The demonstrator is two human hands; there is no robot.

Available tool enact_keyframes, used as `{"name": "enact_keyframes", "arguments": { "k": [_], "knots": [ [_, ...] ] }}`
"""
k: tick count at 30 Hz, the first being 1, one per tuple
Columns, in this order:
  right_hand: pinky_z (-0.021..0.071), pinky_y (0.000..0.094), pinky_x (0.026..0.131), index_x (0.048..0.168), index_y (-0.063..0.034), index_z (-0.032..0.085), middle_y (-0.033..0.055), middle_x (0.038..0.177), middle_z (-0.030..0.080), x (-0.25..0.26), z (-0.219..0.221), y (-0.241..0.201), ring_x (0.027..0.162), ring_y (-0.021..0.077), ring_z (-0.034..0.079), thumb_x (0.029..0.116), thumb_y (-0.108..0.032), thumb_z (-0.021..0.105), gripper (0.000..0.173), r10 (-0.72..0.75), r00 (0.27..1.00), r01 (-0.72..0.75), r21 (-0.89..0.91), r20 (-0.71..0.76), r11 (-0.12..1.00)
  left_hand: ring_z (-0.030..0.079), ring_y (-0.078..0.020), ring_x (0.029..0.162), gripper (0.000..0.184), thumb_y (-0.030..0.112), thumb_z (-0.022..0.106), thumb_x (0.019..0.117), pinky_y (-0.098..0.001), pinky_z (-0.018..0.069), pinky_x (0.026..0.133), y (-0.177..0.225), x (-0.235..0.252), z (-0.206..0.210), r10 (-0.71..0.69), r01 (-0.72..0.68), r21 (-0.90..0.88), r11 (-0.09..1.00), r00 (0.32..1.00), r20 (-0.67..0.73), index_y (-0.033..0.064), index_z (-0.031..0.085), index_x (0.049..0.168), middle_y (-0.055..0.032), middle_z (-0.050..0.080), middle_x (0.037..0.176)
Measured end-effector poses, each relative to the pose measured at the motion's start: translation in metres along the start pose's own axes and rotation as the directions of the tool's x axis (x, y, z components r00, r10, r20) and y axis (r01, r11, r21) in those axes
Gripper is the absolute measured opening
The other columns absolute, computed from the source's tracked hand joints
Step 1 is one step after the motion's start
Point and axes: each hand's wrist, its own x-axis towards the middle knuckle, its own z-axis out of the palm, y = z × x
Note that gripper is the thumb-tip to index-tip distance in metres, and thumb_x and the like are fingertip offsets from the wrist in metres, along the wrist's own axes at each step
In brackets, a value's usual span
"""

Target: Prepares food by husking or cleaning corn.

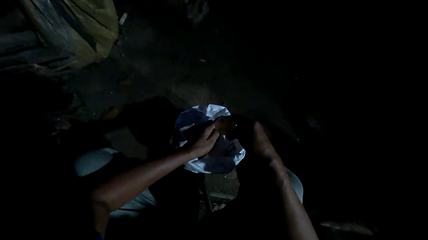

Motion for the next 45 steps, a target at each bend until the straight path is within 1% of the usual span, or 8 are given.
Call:
{"name": "enact_keyframes", "arguments": {
  "k": [5, 11, 14, 16, 23, 31, 40, 45],
  "knots": [
    [0.0594, 0.0307, 0.075, 0.131, 0.0048, 0.058, 0.0145, 0.112, 0.067, -0.006, -0.008, -0.008, 0.081, 0.0131, 0.068, 0.0976, 0.003, 0.06, 0.033, 0.035, 0.999, -0.034, 0.143, -0.002, 0.989, 0.047, -0.0288, 0.142, 0.046, 0.008, 0.037, 0.1094, -0.0436, 0.0343, 0.119, 0.001, 0.002, -0.006, -0.008, 0.01, -0.04, 0.999, 0.999, 0.048, -0.0023, 0.039, 0.155, -0.0222, 0.047, 0.153],
    [0.059, 0.0239, 0.075, 0.129, 0.006, 0.056, 0.0095, 0.104, 0.066, -0.012, -0.012, -0.016, 0.08, 0.0062, 0.067, 0.1024, 0.001, 0.055, 0.027, 0.073, 0.997, -0.062, 0.318, -0.024, 0.946, 0.049, -0.0266, 0.139, 0.057, 0.003, 0.05, 0.0987, -0.0432, 0.0395, 0.114, 0.002, -0.001, -0.013, -0.042, 0.047, -0.166, 0.985, 0.999, 0.035, -0.0011, 0.039, 0.155, -0.0204, 0.047, 0.153],
    [0.0603, 0.0222, 0.074, 0.125, 0.0064, 0.059, 0.0064, 0.097, 0.068, -0.012, -0.01, -0.005, 0.077, 0.0037, 0.068, 0.1013, -0.001, 0.059, 0.025, 0.011, 0.996, 0.021, 0.363, -0.085, 0.932, 0.066, -0.0199, 0.112, 0.04, 0.014, 0.053, 0.1053, -0.0367, 0.0529, 0.1, -0.001, 0.003, -0.014, 0.048, -0.052, -0.175, 0.983, 0.999, -0.026, -0.0042, 0.055, 0.141, -0.0195, 0.066, 0.129],
    [0.0585, 0.0218, 0.074, 0.121, 0.0064, 0.063, 0.0055, 0.094, 0.069, -0.013, -0.011, -0.005, 0.076, 0.0025, 0.066, 0.101, -0.002, 0.06, 0.022, -0.027, 0.995, 0.058, 0.348, -0.094, 0.936, 0.066, -0.0122, 0.091, 0.036, 0.015, 0.054, 0.1061, -0.0291, 0.0556, 0.085, -0.004, 0.005, -0.016, 0.046, -0.055, -0.147, 0.988, 0.997, -0.063, -0.0045, 0.06, 0.136, -0.0148, 0.069, 0.111],
    [0.0599, 0.0243, 0.073, 0.132, 0.0041, 0.059, 0.0095, 0.099, 0.069, -0.016, -0.007, -0.006, 0.076, 0.0068, 0.068, 0.0964, -0.003, 0.067, 0.037, -0.131, 0.986, 0.161, 0.367, -0.106, 0.916, 0.062, -0.0049, 0.075, 0.032, 0.004, 0.056, 0.1035, -0.0203, 0.054, 0.071, 0.029, -0.008, -0.031, 0.075, -0.087, -0.093, 0.992, 0.989, -0.125, -0.0058, 0.061, 0.134, -0.0097, 0.068, 0.098],
    [0.0577, 0.0293, 0.081, 0.134, 0.004, 0.06, 0.0131, 0.105, 0.07, -0.015, 0.001, -0.007, 0.082, 0.011, 0.068, 0.1012, -0.008, 0.062, 0.035, -0.145, 0.981, 0.171, 0.229, -0.127, 0.958, 0.068, -0.0087, 0.09, 0.03, -0.003, 0.067, 0.094, -0.0254, 0.0576, 0.084, 0.025, -0.008, -0.04, 0.168, -0.184, -0.055, 0.981, 0.962, -0.216, -0.0076, 0.066, 0.123, -0.0138, 0.07, 0.114],
    [0.0568, 0.0298, 0.083, 0.136, 0.0037, 0.06, 0.0154, 0.109, 0.071, -0.007, 0.014, -0.019, 0.088, 0.0125, 0.069, 0.0999, -0.007, 0.063, 0.037, -0.133, 0.982, 0.16, 0.223, -0.134, 0.961, 0.068, -0.0085, 0.09, 0.022, -0.002, 0.07, 0.0921, -0.025, 0.0577, 0.082, 0.02, -0.011, -0.054, 0.207, -0.213, -0.007, 0.977, 0.953, -0.22, -0.0072, 0.068, 0.114, -0.0122, 0.07, 0.109],
    [0.0553, 0.0279, 0.077, 0.131, 0.0038, 0.063, 0.0128, 0.099, 0.072, -0.002, 0.022, -0.019, 0.078, 0.0092, 0.065, 0.0982, -0.003, 0.063, 0.033, -0.122, 0.972, 0.169, 0.235, -0.202, 0.957, 0.068, -0.0086, 0.087, 0.022, -0.001, 0.071, 0.092, -0.026, 0.0579, 0.081, 0.019, -0.011, -0.054, 0.174, -0.182, -0.012, 0.983, 0.955, -0.239, -0.0065, 0.068, 0.114, -0.0115, 0.071, 0.107]
  ]
}}
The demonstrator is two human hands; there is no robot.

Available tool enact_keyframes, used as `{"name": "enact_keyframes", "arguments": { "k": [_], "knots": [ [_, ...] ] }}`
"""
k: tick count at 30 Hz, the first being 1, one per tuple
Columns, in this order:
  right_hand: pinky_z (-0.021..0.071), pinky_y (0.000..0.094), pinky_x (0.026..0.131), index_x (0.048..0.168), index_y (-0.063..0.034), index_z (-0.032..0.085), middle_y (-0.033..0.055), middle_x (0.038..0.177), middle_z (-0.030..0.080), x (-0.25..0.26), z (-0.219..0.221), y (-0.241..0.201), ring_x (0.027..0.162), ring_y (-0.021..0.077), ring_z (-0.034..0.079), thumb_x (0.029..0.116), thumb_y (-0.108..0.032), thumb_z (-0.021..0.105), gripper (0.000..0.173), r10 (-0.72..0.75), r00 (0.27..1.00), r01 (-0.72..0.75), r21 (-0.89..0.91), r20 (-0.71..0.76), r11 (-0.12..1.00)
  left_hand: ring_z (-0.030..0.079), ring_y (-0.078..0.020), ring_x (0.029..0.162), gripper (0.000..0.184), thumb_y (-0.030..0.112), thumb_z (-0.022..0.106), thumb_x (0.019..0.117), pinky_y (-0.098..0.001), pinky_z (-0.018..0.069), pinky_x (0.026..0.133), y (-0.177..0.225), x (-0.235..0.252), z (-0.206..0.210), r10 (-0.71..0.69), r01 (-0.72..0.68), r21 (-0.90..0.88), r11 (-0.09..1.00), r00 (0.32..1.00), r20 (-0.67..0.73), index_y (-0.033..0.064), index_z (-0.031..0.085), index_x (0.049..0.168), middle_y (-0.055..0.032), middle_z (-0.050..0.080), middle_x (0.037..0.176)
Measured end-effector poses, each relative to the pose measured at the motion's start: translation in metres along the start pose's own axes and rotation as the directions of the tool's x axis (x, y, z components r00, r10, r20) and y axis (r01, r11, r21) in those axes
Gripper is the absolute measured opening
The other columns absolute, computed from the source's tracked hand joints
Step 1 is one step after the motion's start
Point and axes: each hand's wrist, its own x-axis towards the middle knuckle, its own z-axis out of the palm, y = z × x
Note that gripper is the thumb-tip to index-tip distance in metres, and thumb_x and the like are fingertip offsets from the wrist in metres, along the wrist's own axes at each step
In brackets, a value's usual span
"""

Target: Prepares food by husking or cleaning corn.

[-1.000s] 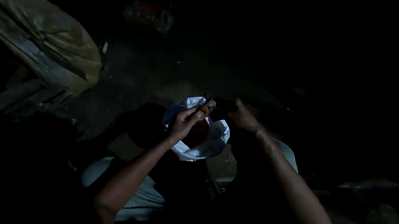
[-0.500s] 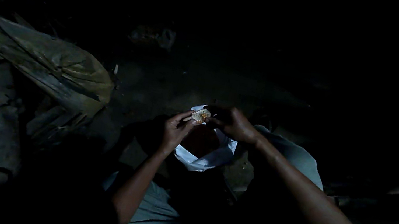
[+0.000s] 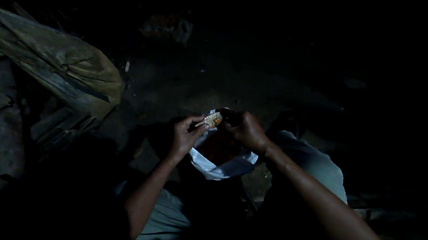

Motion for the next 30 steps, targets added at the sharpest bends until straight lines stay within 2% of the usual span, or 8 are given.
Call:
{"name": "enact_keyframes", "arguments": {
  "k": [2, 5, 7, 12, 16, 19, 23, 30],
  "knots": [
    [0.0562, 0.0269, 0.077, 0.13, 0.003, 0.064, 0.0111, 0.097, 0.072, 0.002, 0.002, 0.005, 0.077, 0.0076, 0.066, 0.0986, -0.003, 0.063, 0.032, -0.008, 1.0, 0.008, 0.018, -0.019, 1.0, 0.067, -0.0076, 0.086, 0.022, -0.002, 0.071, 0.0922, -0.025, 0.0576, 0.08, 0.002, 0.0, 0.0, -0.004, 0.004, -0.01, 1.0, 1.0, -0.01, -0.0063, 0.068, 0.114, -0.0107, 0.071, 0.106],
    [0.0579, 0.0287, 0.084, 0.136, 0.0051, 0.059, 0.0162, 0.108, 0.071, 0.003, -0.002, 0.001, 0.086, 0.0115, 0.07, 0.1012, 0.0, 0.057, 0.035, 0.001, 0.999, -0.003, 0.048, 0.042, 0.999, 0.065, -0.0049, 0.081, 0.022, 0.0, 0.069, 0.0938, -0.0232, 0.0568, 0.077, 0.003, 0.001, -0.003, -0.049, 0.049, -0.024, 0.999, 0.999, -0.017, -0.0047, 0.068, 0.116, -0.0081, 0.071, 0.102],
    [0.058, 0.0256, 0.084, 0.138, 0.0044, 0.057, 0.0138, 0.107, 0.071, 0.003, -0.005, 0.0, 0.085, 0.0079, 0.069, 0.1018, 0.002, 0.056, 0.036, 0.021, 0.997, -0.027, 0.08, 0.075, 0.996, 0.064, -0.0048, 0.077, 0.023, 0.002, 0.068, 0.0954, -0.0226, 0.0562, 0.075, 0.003, 0.001, -0.006, -0.097, 0.097, -0.022, 0.995, 0.995, -0.01, -0.0031, 0.067, 0.118, -0.0069, 0.07, 0.099],
    [0.0591, 0.0254, 0.082, 0.139, 0.0038, 0.056, 0.0127, 0.106, 0.07, 0.003, -0.005, 0.009, 0.084, 0.0076, 0.07, 0.103, -0.004, 0.056, 0.037, 0.101, 0.992, -0.114, 0.177, 0.081, 0.978, 0.066, -0.0055, 0.082, 0.023, -0.001, 0.069, 0.0943, -0.0234, 0.0574, 0.078, 0.0, 0.0, -0.002, -0.085, 0.085, -0.072, 0.994, 0.996, 0.012, -0.004, 0.068, 0.117, -0.0079, 0.071, 0.104],
    [0.0593, 0.0268, 0.08, 0.136, 0.0047, 0.059, 0.0136, 0.106, 0.071, 0.004, -0.005, 0.011, 0.082, 0.0089, 0.07, 0.1024, -0.006, 0.059, 0.035, 0.071, 0.995, -0.079, 0.126, 0.067, 0.989, 0.067, -0.0068, 0.084, 0.024, -0.001, 0.069, 0.094, -0.0254, 0.058, 0.08, -0.001, 0.001, 0.001, -0.073, 0.073, -0.07, 0.995, 0.997, 0.007, -0.0046, 0.067, 0.117, -0.0089, 0.07, 0.106],
    [0.0586, 0.0269, 0.079, 0.135, 0.0032, 0.06, 0.0118, 0.103, 0.071, 0.005, -0.004, 0.01, 0.08, 0.0083, 0.068, 0.1023, -0.008, 0.06, 0.035, 0.07, 0.995, -0.076, 0.105, 0.064, 0.992, 0.067, -0.0072, 0.085, 0.023, -0.003, 0.07, 0.0922, -0.0255, 0.0581, 0.081, -0.005, 0.002, 0.002, -0.007, 0.006, -0.066, 0.998, 1.0, -0.018, -0.0064, 0.068, 0.114, -0.0094, 0.071, 0.105],
    [0.0576, 0.0253, 0.077, 0.134, 0.0027, 0.061, 0.0095, 0.098, 0.072, 0.005, -0.002, 0.008, 0.077, 0.0057, 0.067, 0.1016, -0.011, 0.062, 0.035, 0.048, 0.998, -0.052, 0.078, 0.046, 0.996, 0.068, -0.0088, 0.091, 0.022, -0.003, 0.071, 0.0911, -0.0264, 0.0576, 0.084, -0.006, 0.003, 0.003, -0.006, 0.004, -0.051, 0.999, 0.999, -0.043, -0.0073, 0.069, 0.112, -0.0113, 0.072, 0.107],
    [0.0578, 0.0266, 0.08, 0.135, 0.0048, 0.059, 0.0136, 0.104, 0.071, 0.006, -0.001, 0.012, 0.082, 0.0086, 0.069, 0.1018, -0.006, 0.06, 0.035, 0.001, 0.998, -0.005, 0.068, 0.056, 0.998, 0.067, -0.0094, 0.09, 0.022, -0.005, 0.071, 0.0899, -0.0246, 0.0574, 0.081, -0.003, 0.001, 0.005, -0.001, -0.001, -0.039, 0.999, 0.998, -0.06, -0.0083, 0.069, 0.111, -0.0131, 0.07, 0.106]
  ]
}}
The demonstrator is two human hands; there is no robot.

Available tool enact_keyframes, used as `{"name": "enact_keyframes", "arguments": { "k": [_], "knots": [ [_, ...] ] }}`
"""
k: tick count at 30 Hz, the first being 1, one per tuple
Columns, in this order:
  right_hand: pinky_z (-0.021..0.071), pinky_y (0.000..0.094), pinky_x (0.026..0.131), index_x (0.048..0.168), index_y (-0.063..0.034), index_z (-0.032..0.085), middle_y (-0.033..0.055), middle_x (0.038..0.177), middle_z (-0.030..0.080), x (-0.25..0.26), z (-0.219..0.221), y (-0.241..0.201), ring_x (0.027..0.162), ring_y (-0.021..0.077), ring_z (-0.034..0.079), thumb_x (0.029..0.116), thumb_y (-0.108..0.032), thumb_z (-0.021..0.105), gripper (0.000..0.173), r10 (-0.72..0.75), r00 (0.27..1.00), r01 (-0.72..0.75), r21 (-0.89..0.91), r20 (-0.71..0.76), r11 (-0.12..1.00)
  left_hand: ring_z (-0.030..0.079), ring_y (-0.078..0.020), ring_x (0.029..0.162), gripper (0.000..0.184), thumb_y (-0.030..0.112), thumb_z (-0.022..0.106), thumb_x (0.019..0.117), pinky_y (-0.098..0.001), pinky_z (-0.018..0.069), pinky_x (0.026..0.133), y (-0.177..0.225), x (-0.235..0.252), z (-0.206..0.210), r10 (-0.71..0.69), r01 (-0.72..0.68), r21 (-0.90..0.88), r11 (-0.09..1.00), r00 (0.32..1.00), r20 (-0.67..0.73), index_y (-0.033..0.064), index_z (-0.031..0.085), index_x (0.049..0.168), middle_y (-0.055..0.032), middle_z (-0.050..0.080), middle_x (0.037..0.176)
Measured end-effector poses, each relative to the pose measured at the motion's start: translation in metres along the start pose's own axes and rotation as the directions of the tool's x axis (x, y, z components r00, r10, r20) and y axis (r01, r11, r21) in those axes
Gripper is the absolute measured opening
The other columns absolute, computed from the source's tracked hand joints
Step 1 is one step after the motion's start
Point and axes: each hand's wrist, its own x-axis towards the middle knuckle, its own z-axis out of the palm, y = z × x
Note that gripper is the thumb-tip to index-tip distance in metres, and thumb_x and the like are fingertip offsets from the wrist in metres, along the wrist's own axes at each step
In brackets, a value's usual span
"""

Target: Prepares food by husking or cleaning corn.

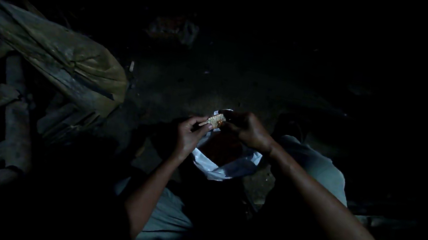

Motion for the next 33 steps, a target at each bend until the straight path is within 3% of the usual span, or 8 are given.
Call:
{"name": "enact_keyframes", "arguments": {
  "k": [6, 13, 17, 20, 26, 30, 33],
  "knots": [
    [0.0562, 0.0248, 0.078, 0.135, 0.0048, 0.06, 0.0117, 0.101, 0.072, -0.001, 0.001, 0.0, 0.08, 0.0058, 0.066, 0.1015, -0.006, 0.06, 0.035, -0.005, 1.0, 0.005, -0.04, 0.0, 0.999, 0.067, -0.012, 0.092, 0.023, -0.003, 0.073, 0.0897, -0.0251, 0.0576, 0.081, -0.001, -0.002, 0.001, 0.017, -0.017, 0.068, 0.998, 1.0, 0.004, -0.0081, 0.07, 0.112, -0.0151, 0.069, 0.108],
    [0.0572, 0.0342, 0.086, 0.137, 0.0038, 0.059, 0.017, 0.108, 0.071, -0.003, -0.001, -0.008, 0.088, 0.0167, 0.07, 0.1032, -0.005, 0.057, 0.035, 0.045, 0.999, -0.043, -0.111, 0.014, 0.993, 0.066, -0.0092, 0.09, 0.024, -0.001, 0.07, 0.0926, -0.0252, 0.0568, 0.082, 0.003, -0.001, -0.003, -0.049, 0.047, 0.051, 0.998, 0.998, 0.028, -0.0069, 0.069, 0.115, -0.0129, 0.07, 0.108],
    [0.0566, 0.0354, 0.088, 0.141, 0.0007, 0.057, 0.0166, 0.113, 0.07, 0.0, -0.004, 0.002, 0.091, 0.0174, 0.069, 0.1061, -0.008, 0.052, 0.036, 0.034, 0.998, -0.029, -0.105, 0.045, 0.994, 0.062, -0.0035, 0.076, 0.024, 0.004, 0.067, 0.0972, -0.0215, 0.0549, 0.074, 0.004, 0.0, -0.011, -0.13, 0.13, 0.001, 0.992, 0.99, 0.061, -0.0028, 0.067, 0.12, -0.0054, 0.07, 0.097],
    [0.0536, 0.0301, 0.084, 0.138, -0.003, 0.061, 0.0098, 0.108, 0.07, 0.001, -0.004, 0.001, 0.088, 0.0098, 0.065, 0.1083, -0.015, 0.05, 0.034, 0.092, 0.996, -0.09, -0.051, 0.023, 0.995, 0.062, -0.0028, 0.075, 0.023, 0.003, 0.068, 0.0958, -0.0202, 0.0545, 0.072, 0.003, -0.001, -0.011, -0.111, 0.112, -0.027, 0.993, 0.992, 0.06, -0.0015, 0.068, 0.118, -0.0038, 0.069, 0.095],
    [0.0554, 0.0253, 0.075, 0.128, -0.0003, 0.067, 0.0066, 0.095, 0.071, 0.0, -0.002, 0.0, 0.076, 0.0048, 0.064, 0.1069, -0.018, 0.055, 0.03, 0.085, 0.996, -0.085, -0.001, -0.004, 0.996, 0.066, -0.0092, 0.086, 0.025, 0.003, 0.069, 0.0959, -0.0267, 0.057, 0.08, 0.009, -0.003, -0.008, -0.052, 0.049, 0.045, 0.998, 0.996, 0.073, -0.0044, 0.066, 0.12, -0.0123, 0.07, 0.109],
    [0.0551, 0.0254, 0.074, 0.121, -0.0016, 0.07, 0.0038, 0.092, 0.071, 0.001, 0.0, 0.001, 0.075, 0.0037, 0.063, 0.1045, -0.02, 0.059, 0.027, 0.087, 0.996, -0.086, 0.031, -0.021, 0.996, 0.067, -0.0067, 0.083, 0.021, -0.002, 0.07, 0.0927, -0.0235, 0.0576, 0.079, 0.003, 0.001, -0.002, -0.02, 0.021, -0.005, 1.0, 1.0, 0.016, -0.0085, 0.068, 0.113, -0.0115, 0.071, 0.102],
    [0.057, 0.0257, 0.076, 0.122, 0.0008, 0.069, 0.0056, 0.094, 0.071, 0.001, -0.001, 0.005, 0.077, 0.0045, 0.066, 0.1046, -0.016, 0.059, 0.027, 0.046, 0.999, -0.046, 0.04, -0.005, 0.998, 0.068, -0.0071, 0.082, 0.021, -0.004, 0.07, 0.0911, -0.0234, 0.0583, 0.079, -0.002, 0.002, 0.0, 0.002, -0.002, -0.041, 0.999, 1.0, 0.002, -0.0102, 0.068, 0.111, -0.0123, 0.072, 0.099]
  ]
}}
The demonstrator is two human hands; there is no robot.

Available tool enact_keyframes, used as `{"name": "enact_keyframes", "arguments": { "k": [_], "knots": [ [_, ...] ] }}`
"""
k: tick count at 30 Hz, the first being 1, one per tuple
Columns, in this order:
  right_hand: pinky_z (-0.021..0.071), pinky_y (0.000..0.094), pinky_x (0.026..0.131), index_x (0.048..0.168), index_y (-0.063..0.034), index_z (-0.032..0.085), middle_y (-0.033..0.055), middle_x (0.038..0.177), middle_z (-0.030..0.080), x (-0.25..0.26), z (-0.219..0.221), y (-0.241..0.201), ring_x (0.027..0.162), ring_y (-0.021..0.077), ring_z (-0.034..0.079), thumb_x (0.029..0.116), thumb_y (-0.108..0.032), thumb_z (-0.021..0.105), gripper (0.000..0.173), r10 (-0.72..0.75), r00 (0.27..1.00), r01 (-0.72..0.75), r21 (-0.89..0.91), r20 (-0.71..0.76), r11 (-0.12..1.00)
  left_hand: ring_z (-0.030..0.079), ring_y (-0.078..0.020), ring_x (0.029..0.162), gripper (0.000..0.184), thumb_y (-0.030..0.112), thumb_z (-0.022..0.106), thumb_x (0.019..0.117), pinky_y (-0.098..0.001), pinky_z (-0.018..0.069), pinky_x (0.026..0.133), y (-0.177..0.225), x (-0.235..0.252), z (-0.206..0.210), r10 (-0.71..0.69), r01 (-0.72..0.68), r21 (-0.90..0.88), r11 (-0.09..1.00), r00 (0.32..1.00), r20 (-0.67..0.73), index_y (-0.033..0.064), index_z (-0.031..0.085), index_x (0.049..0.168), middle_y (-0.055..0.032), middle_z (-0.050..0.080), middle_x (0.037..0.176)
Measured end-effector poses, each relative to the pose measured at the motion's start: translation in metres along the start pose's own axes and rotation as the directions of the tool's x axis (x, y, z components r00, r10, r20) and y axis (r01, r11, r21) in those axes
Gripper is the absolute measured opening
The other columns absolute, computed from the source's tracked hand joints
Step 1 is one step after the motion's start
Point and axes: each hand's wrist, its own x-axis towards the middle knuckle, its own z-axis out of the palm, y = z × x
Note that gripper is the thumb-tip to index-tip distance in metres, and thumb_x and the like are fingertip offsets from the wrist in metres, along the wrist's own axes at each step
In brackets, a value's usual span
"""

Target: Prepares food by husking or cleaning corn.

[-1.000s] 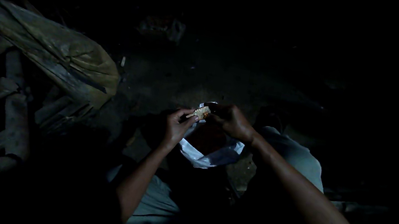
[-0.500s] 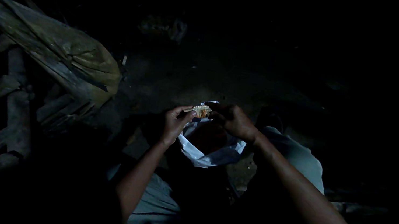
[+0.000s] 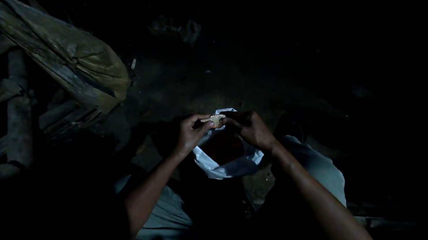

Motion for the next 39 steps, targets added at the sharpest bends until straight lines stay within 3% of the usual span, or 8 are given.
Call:
{"name": "enact_keyframes", "arguments": {
  "k": [11, 17, 21, 24, 27, 31, 36, 39],
  "knots": [
    [0.0572, 0.0296, 0.085, 0.134, 0.0021, 0.062, 0.0133, 0.104, 0.072, 0.0, 0.0, -0.004, 0.086, 0.0105, 0.069, 0.1068, -0.011, 0.053, 0.032, 0.04, 0.999, -0.038, -0.087, 0.021, 0.995, 0.068, -0.0103, 0.087, 0.021, -0.003, 0.07, 0.0917, -0.0244, 0.0582, 0.082, 0.002, -0.001, 0.0, -0.012, 0.012, 0.065, 0.998, 1.0, -0.005, -0.0101, 0.069, 0.112, -0.0162, 0.07, 0.105],
    [0.056, 0.0312, 0.088, 0.138, 0.0058, 0.058, 0.0192, 0.112, 0.07, -0.004, -0.001, -0.017, 0.09, 0.0149, 0.069, 0.1066, -0.003, 0.049, 0.033, 0.049, 0.998, -0.043, -0.128, 0.047, 0.991, 0.064, -0.0046, 0.078, 0.021, 0.0, 0.068, 0.0948, -0.022, 0.0557, 0.076, 0.01, -0.001, -0.005, -0.069, 0.067, 0.074, 0.995, 0.997, 0.024, -0.0075, 0.067, 0.115, -0.0098, 0.071, 0.097],
    [0.0564, 0.0282, 0.081, 0.134, 0.0015, 0.062, 0.012, 0.104, 0.07, -0.001, -0.002, -0.01, 0.082, 0.0089, 0.066, 0.109, -0.012, 0.047, 0.032, 0.093, 0.995, -0.09, -0.068, 0.045, 0.994, 0.066, -0.0057, 0.082, 0.02, 0.0, 0.069, 0.0946, -0.023, 0.0564, 0.078, 0.009, -0.002, -0.005, -0.073, 0.071, 0.071, 0.995, 0.997, 0.036, -0.0067, 0.068, 0.114, -0.0104, 0.071, 0.104],
    [0.0551, 0.0297, 0.076, 0.126, -0.0012, 0.068, 0.0068, 0.098, 0.071, -0.001, 0.0, -0.008, 0.077, 0.0075, 0.064, 0.1065, -0.024, 0.056, 0.032, 0.107, 0.994, -0.107, -0.051, 0.013, 0.993, 0.067, -0.0096, 0.087, 0.021, -0.002, 0.071, 0.0923, -0.0256, 0.0577, 0.081, 0.006, -0.001, -0.003, -0.063, 0.06, 0.072, 0.996, 0.997, 0.038, -0.0082, 0.068, 0.112, -0.0141, 0.07, 0.107],
    [0.055, 0.0285, 0.073, 0.126, -0.0009, 0.068, 0.0069, 0.094, 0.071, -0.001, 0.001, -0.004, 0.074, 0.0069, 0.063, 0.1027, -0.021, 0.063, 0.031, 0.059, 0.998, -0.057, -0.101, 0.014, 0.993, 0.068, -0.0133, 0.09, 0.022, -0.004, 0.073, 0.0885, -0.0258, 0.0586, 0.083, -0.002, 0.001, 0.002, -0.009, 0.007, 0.068, 0.998, 1.0, 0.024, -0.0107, 0.07, 0.109, -0.018, 0.069, 0.105],
    [0.0528, 0.029, 0.071, 0.13, 0.0011, 0.065, 0.0089, 0.091, 0.069, 0.0, 0.0, -0.003, 0.071, 0.0084, 0.06, 0.106, -0.019, 0.057, 0.033, 0.028, 0.998, -0.02, -0.154, 0.051, 0.988, 0.067, -0.0119, 0.086, 0.021, -0.003, 0.073, 0.0887, -0.0243, 0.0583, 0.08, -0.005, 0.0, 0.002, 0.02, -0.021, 0.064, 0.998, 1.0, 0.024, -0.0106, 0.07, 0.108, -0.0169, 0.069, 0.101],
    [0.0532, 0.0333, 0.073, 0.134, 0.0027, 0.062, 0.0137, 0.096, 0.069, -0.002, 0.0, -0.005, 0.073, 0.0136, 0.061, 0.1079, -0.014, 0.051, 0.032, 0.017, 0.998, -0.004, -0.197, 0.067, 0.98, 0.065, -0.0089, 0.082, 0.021, -0.002, 0.069, 0.094, -0.0234, 0.0569, 0.077, 0.009, -0.004, -0.002, -0.075, 0.069, 0.104, 0.992, 0.996, 0.047, -0.0088, 0.068, 0.114, -0.0143, 0.067, 0.107],
    [0.0548, 0.0358, 0.083, 0.138, 0.0017, 0.059, 0.0173, 0.109, 0.07, -0.002, -0.002, -0.01, 0.085, 0.0178, 0.066, 0.1082, -0.012, 0.05, 0.034, 0.051, 0.995, -0.033, -0.204, 0.081, 0.978, 0.064, -0.007, 0.078, 0.02, -0.001, 0.068, 0.0945, -0.0233, 0.0566, 0.076, 0.009, -0.001, -0.004, -0.116, 0.112, 0.074, 0.991, 0.992, 0.047, -0.008, 0.068, 0.114, -0.0119, 0.069, 0.102]
  ]
}}
